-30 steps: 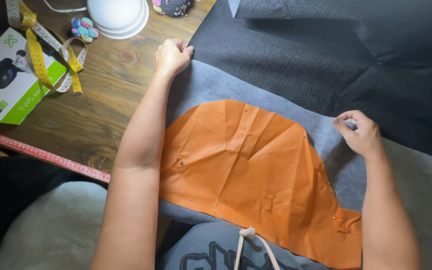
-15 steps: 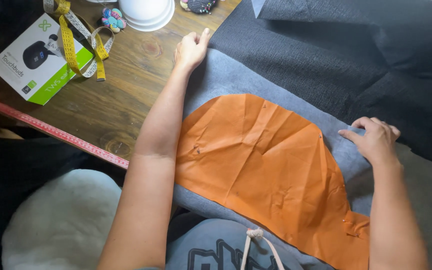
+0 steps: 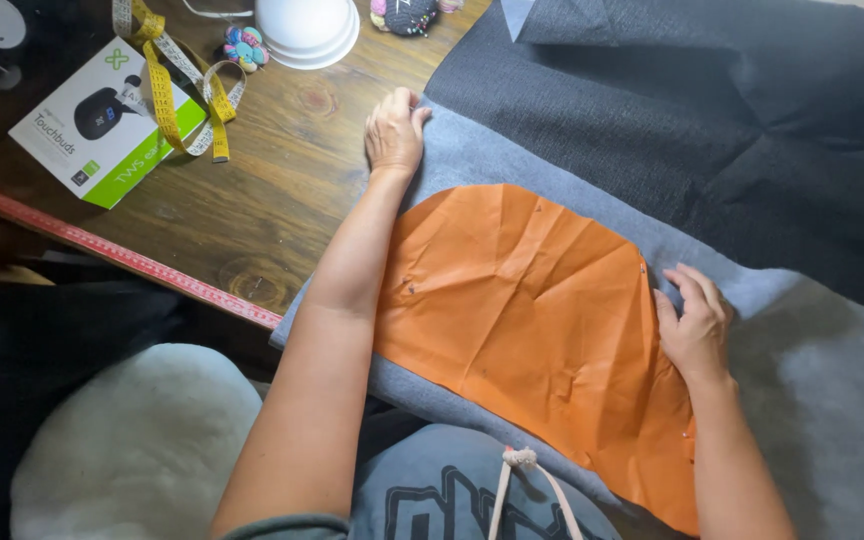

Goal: The person lays out a large piece of grey fabric on a wooden table and places an orange paper pattern on top. They smooth the materials and adjust the fabric edges, then use a pin to secure the pattern to the fabric.

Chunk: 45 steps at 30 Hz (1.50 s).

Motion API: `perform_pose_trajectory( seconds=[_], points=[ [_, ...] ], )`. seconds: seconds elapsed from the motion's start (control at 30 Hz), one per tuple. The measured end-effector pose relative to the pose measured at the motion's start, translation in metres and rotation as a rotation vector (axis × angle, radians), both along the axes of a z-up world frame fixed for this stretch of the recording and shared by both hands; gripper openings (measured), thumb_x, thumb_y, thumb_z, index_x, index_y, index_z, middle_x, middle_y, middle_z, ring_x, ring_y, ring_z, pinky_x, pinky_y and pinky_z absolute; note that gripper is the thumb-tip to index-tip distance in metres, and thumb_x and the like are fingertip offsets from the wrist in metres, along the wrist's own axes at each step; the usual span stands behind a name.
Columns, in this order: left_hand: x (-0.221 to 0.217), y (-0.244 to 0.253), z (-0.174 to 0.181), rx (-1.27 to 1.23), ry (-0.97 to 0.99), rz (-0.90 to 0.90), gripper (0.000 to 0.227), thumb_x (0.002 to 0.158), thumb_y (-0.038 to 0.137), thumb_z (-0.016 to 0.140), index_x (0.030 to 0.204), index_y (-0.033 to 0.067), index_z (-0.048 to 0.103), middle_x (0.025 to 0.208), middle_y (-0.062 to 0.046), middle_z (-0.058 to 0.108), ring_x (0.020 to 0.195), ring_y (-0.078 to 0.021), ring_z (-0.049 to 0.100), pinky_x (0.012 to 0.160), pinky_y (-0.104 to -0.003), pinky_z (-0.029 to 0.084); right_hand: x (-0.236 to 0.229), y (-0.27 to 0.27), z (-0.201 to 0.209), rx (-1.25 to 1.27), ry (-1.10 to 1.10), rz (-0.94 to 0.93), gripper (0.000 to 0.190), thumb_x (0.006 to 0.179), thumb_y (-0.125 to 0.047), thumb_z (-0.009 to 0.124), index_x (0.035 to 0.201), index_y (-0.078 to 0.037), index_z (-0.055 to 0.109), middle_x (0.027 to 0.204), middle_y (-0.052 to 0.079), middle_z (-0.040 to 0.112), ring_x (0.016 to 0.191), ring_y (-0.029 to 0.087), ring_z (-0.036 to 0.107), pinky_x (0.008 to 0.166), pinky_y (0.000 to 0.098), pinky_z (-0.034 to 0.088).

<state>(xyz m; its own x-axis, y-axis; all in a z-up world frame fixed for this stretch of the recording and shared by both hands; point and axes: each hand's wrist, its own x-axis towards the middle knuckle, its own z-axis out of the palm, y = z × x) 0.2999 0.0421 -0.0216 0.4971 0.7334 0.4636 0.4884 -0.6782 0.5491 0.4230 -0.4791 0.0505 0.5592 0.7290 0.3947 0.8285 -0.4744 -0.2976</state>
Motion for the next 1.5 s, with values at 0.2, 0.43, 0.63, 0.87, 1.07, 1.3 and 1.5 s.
perform_pose_trajectory(
  seconds=[0.2,0.43,0.63,0.87,1.07,1.3,1.5],
  points=[
    [-0.032,-0.019,0.020,0.157,0.136,-0.064,0.062,0.088,0.064,0.073,0.120,0.0163,0.053,0.109,-0.007,0.064,0.094,-0.0331,0.060,0.077,-0.045,0.046,-0.017,-0.010,0.018,0.182,0.048,-0.018,0.016,0.110,-0.008,0.066,0.112,0.007,0.072,0.115,0.022,0.072,0.110,0.035,0.068,0.100,0.0436,0.052],
    [-0.103,-0.029,0.037,0.135,0.171,-0.070,0.032,0.090,0.019,0.065,0.122,0.0221,0.062,0.102,-0.007,0.068,0.096,-0.0358,0.058,0.081,-0.048,0.043,-0.051,-0.031,0.011,0.028,0.058,-0.062,0.034,0.101,-0.026,0.074,0.119,0.003,0.072,0.120,0.018,0.068,0.113,0.034,0.064,0.104,0.0441,0.047],
    [-0.164,-0.066,0.056,0.004,0.309,-0.161,0.038,0.093,0.042,0.074,0.115,0.0148,0.058,0.095,-0.011,0.064,0.092,-0.0371,0.068,0.084,-0.050,0.052,-0.039,-0.039,-0.003,0.016,0.074,-0.097,0.037,0.098,-0.041,0.078,0.117,-0.009,0.073,0.115,0.010,0.068,0.113,0.035,0.068,0.102,0.0433,0.051],
    [-0.199,-0.065,0.056,-0.171,0.442,-0.107,0.040,0.093,0.052,0.073,0.084,0.0147,0.059,0.073,-0.016,0.068,0.082,-0.0438,0.071,0.077,-0.055,0.052,-0.031,-0.035,0.024,-0.222,0.121,-0.155,0.042,0.091,-0.051,0.075,0.118,-0.018,0.072,0.113,0.004,0.070,0.106,0.030,0.071,0.093,0.0437,0.058],
    [-0.210,-0.077,0.113,-0.441,0.842,-0.115,0.041,0.091,0.055,0.067,0.085,0.0140,0.069,0.097,-0.020,0.076,0.105,-0.0438,0.072,0.087,-0.054,0.055,0.015,-0.007,0.090,-0.418,0.715,-0.146,0.039,0.086,-0.018,0.075,0.122,-0.004,0.072,0.109,0.028,0.077,0.107,0.044,0.073,0.092,0.0511,0.058],
    [-0.212,-0.086,0.118,-0.467,1.046,-0.045,0.045,0.090,0.063,0.061,0.094,0.0187,0.070,0.112,-0.016,0.075,0.112,-0.0422,0.067,0.091,-0.053,0.051,0.218,0.080,0.152,-0.206,-0.253,-0.053,0.044,0.096,-0.017,0.083,0.130,0.005,0.066,0.131,0.026,0.065,0.122,0.042,0.058,0.099,0.0524,0.047],
    [-0.207,-0.083,0.112,-0.469,1.170,0.046,0.048,0.090,0.069,0.057,0.099,0.0236,0.070,0.117,-0.011,0.076,0.117,-0.0363,0.068,0.095,-0.048,0.052,0.374,0.103,0.090,-0.467,-0.316,-0.504,0.074,0.074,-0.009,0.091,0.143,-0.009,0.063,0.160,0.026,0.040,0.158,0.040,0.013,0.113,0.0742,0.011]
  ],
)
